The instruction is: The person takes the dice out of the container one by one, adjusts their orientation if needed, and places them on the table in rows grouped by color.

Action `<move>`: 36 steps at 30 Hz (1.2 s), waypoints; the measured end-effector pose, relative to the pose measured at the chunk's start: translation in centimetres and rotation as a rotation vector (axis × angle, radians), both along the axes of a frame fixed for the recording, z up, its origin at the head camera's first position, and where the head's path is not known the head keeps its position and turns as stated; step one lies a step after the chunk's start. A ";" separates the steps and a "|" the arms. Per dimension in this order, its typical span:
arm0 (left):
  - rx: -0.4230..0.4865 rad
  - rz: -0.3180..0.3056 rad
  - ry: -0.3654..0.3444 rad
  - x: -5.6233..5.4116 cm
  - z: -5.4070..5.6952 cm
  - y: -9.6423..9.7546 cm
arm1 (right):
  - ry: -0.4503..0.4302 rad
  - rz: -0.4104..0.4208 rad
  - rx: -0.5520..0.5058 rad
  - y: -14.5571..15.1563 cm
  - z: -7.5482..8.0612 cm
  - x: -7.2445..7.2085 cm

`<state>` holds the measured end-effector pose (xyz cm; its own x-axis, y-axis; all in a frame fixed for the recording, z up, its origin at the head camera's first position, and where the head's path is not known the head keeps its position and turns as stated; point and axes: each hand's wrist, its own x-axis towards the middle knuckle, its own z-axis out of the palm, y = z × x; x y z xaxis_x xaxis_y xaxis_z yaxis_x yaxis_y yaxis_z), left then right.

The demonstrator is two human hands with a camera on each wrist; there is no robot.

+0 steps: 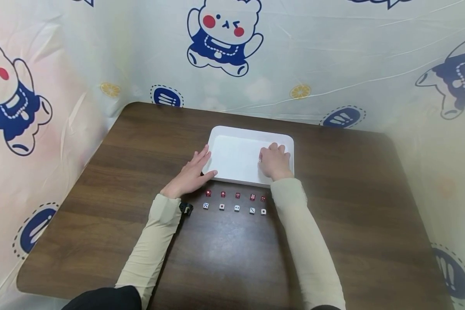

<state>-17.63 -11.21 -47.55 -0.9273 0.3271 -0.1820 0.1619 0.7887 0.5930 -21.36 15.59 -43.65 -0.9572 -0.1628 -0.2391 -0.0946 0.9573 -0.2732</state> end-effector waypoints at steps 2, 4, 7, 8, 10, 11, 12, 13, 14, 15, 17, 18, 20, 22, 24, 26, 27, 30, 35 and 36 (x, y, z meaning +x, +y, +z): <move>0.004 0.000 0.000 0.0 0.0 0.0 | 0.007 0.001 0.004 0.0 0.3 0.1; 0.005 0.001 0.000 0.0 0.1 -0.1 | 0.014 0.000 0.007 0.1 0.6 0.3; 0.005 0.000 0.001 0.0 0.1 0.0 | 0.027 0.001 0.011 0.4 1.1 0.5; 0.004 0.000 0.001 0.0 0.1 0.0 | 0.032 0.001 0.010 0.5 1.3 0.6; 0.001 -0.001 0.001 0.0 0.1 0.0 | 0.042 0.001 0.011 0.7 1.5 0.8; 0.001 -0.001 0.002 0.0 0.1 0.1 | 0.046 0.002 0.011 0.8 1.7 0.9; 0.000 -0.001 0.002 0.0 0.1 0.1 | 0.049 0.001 0.009 0.9 1.8 1.0; -0.001 -0.001 0.002 0.0 0.2 0.1 | 0.052 0.001 0.005 1.0 1.8 1.0; 0.000 0.000 0.001 0.0 0.2 0.1 | 0.053 0.003 0.003 1.1 1.9 1.0; -0.001 0.000 0.002 0.0 0.2 0.1 | 0.055 0.003 0.001 1.2 2.0 1.0; 0.000 0.000 0.002 0.1 0.2 0.1 | 0.054 0.003 -0.004 1.3 2.1 1.1; -0.001 0.001 0.001 0.1 0.3 0.1 | 0.055 0.004 -0.005 1.4 2.2 1.2; -0.001 0.002 0.002 0.1 0.3 0.1 | 0.059 0.005 -0.004 1.5 2.5 1.3; -0.001 0.003 0.001 0.1 0.3 0.0 | 0.066 0.007 0.000 1.6 2.8 1.4; -0.001 0.005 0.000 0.1 0.3 0.0 | 0.073 0.012 0.001 1.8 3.0 1.6; 0.000 0.005 0.000 0.1 0.3 0.0 | 0.078 0.013 0.004 1.9 3.2 1.7; -0.001 0.005 0.000 0.1 0.3 0.0 | 0.079 0.016 0.006 2.0 3.4 1.8; -0.001 0.004 0.002 0.1 0.3 0.0 | 0.084 0.016 0.013 2.2 3.6 2.0; 0.002 0.001 0.005 0.2 0.4 0.0 | 0.087 0.021 0.015 2.5 4.0 2.3; 0.002 0.001 0.005 0.2 0.4 0.0 | 0.086 0.024 0.016 2.5 4.1 2.4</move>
